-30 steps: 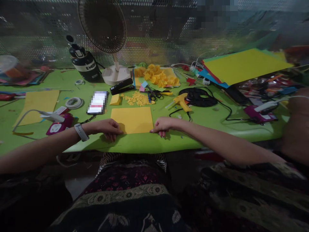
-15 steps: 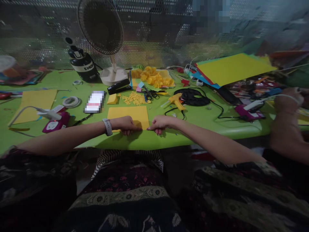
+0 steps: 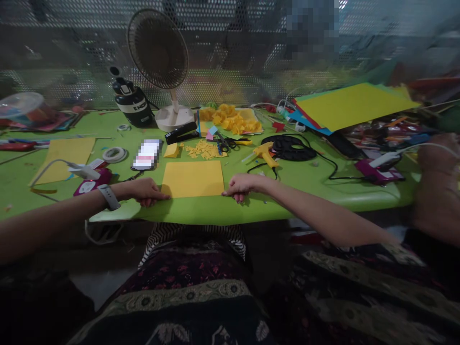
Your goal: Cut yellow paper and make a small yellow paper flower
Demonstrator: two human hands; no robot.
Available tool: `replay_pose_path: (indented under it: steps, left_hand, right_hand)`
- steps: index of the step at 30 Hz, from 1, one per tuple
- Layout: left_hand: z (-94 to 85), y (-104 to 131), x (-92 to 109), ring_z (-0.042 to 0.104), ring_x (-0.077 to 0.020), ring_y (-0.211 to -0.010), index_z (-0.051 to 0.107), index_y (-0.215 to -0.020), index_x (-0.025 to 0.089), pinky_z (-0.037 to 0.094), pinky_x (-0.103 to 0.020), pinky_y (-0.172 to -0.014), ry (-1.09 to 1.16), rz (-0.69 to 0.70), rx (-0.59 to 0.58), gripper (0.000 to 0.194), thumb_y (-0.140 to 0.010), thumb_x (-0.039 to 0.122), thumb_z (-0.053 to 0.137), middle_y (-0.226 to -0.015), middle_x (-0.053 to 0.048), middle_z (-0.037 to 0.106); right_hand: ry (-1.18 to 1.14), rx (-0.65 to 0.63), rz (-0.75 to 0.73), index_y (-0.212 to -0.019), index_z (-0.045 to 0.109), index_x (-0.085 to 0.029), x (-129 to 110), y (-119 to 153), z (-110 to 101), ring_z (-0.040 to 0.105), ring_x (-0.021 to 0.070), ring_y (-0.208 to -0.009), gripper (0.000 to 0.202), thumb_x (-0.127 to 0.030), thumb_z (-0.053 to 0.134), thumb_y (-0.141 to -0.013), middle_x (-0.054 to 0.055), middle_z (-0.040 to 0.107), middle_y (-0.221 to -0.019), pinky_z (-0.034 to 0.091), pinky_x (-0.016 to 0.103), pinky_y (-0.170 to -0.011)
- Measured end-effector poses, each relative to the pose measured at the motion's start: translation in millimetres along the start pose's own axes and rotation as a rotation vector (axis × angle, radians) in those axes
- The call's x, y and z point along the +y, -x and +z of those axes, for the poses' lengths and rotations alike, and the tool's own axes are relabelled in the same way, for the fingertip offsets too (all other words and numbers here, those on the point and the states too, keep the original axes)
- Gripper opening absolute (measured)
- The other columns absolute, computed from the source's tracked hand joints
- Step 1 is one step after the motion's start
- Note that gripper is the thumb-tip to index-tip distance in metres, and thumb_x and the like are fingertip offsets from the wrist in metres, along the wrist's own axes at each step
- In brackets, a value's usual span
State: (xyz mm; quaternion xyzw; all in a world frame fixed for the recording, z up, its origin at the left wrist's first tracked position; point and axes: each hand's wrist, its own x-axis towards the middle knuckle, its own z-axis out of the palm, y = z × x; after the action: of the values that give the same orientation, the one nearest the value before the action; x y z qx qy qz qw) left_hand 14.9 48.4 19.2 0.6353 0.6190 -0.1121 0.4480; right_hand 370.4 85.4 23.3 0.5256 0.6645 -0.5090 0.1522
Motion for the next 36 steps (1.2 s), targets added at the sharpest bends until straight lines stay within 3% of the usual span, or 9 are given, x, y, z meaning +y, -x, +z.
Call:
replay_pose_path:
  steps: [6,10,13,22,26,29,31,34,36]
  left_hand:
    - [-0.5,7.3,-16.4,0.051,-0.0139,-0.044,0.056,-0.048,0.02,0.041,-0.029,-0.051,0.035,0.014,0.012,0.069,-0.058,0.086,0.072,-0.048,-0.005,0.059]
    - [1.5,9.5,-14.7,0.049,-0.0132,-0.043,0.055,-0.049,0.019,0.039,-0.028,-0.05,0.064,0.044,0.029,0.067,-0.061,0.083,0.073,-0.046,-0.005,0.058]
    - [1.7,10.4,-14.1,0.05,-0.0132,-0.043,0.056,-0.049,0.019,0.038,-0.027,-0.049,0.074,0.057,0.023,0.065,-0.062,0.081,0.074,-0.044,-0.004,0.058]
    - [1.7,7.1,-26.3,0.055,-0.0149,-0.044,0.053,-0.051,0.019,0.041,-0.028,-0.049,0.116,0.049,0.108,0.067,-0.064,0.083,0.072,-0.047,-0.004,0.06]
    - [-0.7,15.4,-22.6,0.06,-0.0173,-0.052,0.057,-0.061,0.02,0.044,-0.029,-0.055,-0.033,0.073,0.229,0.061,-0.076,0.078,0.065,-0.055,-0.005,0.065]
    - [0.9,20.8,-10.5,0.067,-0.0223,-0.07,0.068,-0.084,0.019,0.049,-0.032,-0.066,-0.225,0.198,0.477,0.053,-0.083,0.072,0.062,-0.077,-0.008,0.074]
    - [6.0,17.2,-0.7,0.071,-0.0277,-0.097,0.071,-0.107,0.018,0.052,-0.038,-0.086,-0.302,0.379,0.598,0.057,-0.088,0.07,0.06,-0.107,-0.013,0.077]
    - [19.4,-0.6,12.6,0.046,-0.0329,-0.144,0.055,-0.146,0.019,0.035,-0.048,-0.119,-0.423,0.664,0.625,0.074,-0.093,0.072,0.052,-0.156,-0.016,0.051]
    - [29.1,-16.3,19.5,0.025,-0.0341,-0.157,0.04,-0.158,0.021,0.02,-0.051,-0.126,-0.522,0.732,0.557,0.087,-0.092,0.076,0.049,-0.168,-0.016,0.03]
  right_hand:
    - [0.009,0.059,-0.019,-0.064,0.054,-0.019,-4.4,5.9,2.3,0.064,0.0136,-0.055,0.054,-0.064,0.083,-0.071,0.003,0.069,-0.061,0.048,0.025,-0.056]
    - [0.125,0.438,-0.111,-0.09,0.066,-0.016,-18.7,9.3,3.6,0.073,0.0224,-0.083,0.032,-0.047,0.073,-0.088,0.012,0.078,-0.095,0.054,0.03,-0.074]
    - [0.179,0.633,-0.151,-0.12,0.065,-0.014,-28.9,1.6,2.7,0.071,0.0284,-0.107,0.042,-0.042,0.072,-0.09,0.017,0.071,-0.127,0.055,0.036,-0.087]
    - [-0.005,0.591,-0.253,-0.138,0.058,-0.015,-44.2,-25.3,5.1,0.065,0.0285,-0.122,0.049,-0.033,0.069,-0.093,0.019,0.06,-0.146,0.055,0.038,-0.098]
    - [0.053,0.699,-0.27,-0.137,0.059,-0.014,-44.2,-25.2,1.5,0.06,0.03,-0.129,0.047,-0.031,0.066,-0.094,0.019,0.059,-0.146,0.05,0.043,-0.106]
    - [0.117,0.742,-0.257,-0.139,0.057,-0.013,-41.8,-26.4,-1.7,0.058,0.0319,-0.132,0.052,-0.03,0.069,-0.091,0.02,0.057,-0.146,0.047,0.045,-0.109]
    - [0.137,0.718,-0.246,-0.139,0.057,-0.012,-41.4,-28.4,-2.1,0.058,0.0325,-0.132,0.056,-0.03,0.073,-0.088,0.021,0.058,-0.145,0.047,0.045,-0.109]
    - [0.127,0.691,-0.267,-0.139,0.057,-0.01,-42.8,-33.3,-0.1,0.06,0.0315,-0.128,0.059,-0.026,0.075,-0.086,0.022,0.059,-0.143,0.048,0.043,-0.107]
    - [0.071,0.681,-0.299,-0.14,0.056,-0.01,-43.4,-37.9,1.2,0.062,0.0298,-0.125,0.059,-0.024,0.075,-0.085,0.021,0.059,-0.143,0.051,0.041,-0.104]
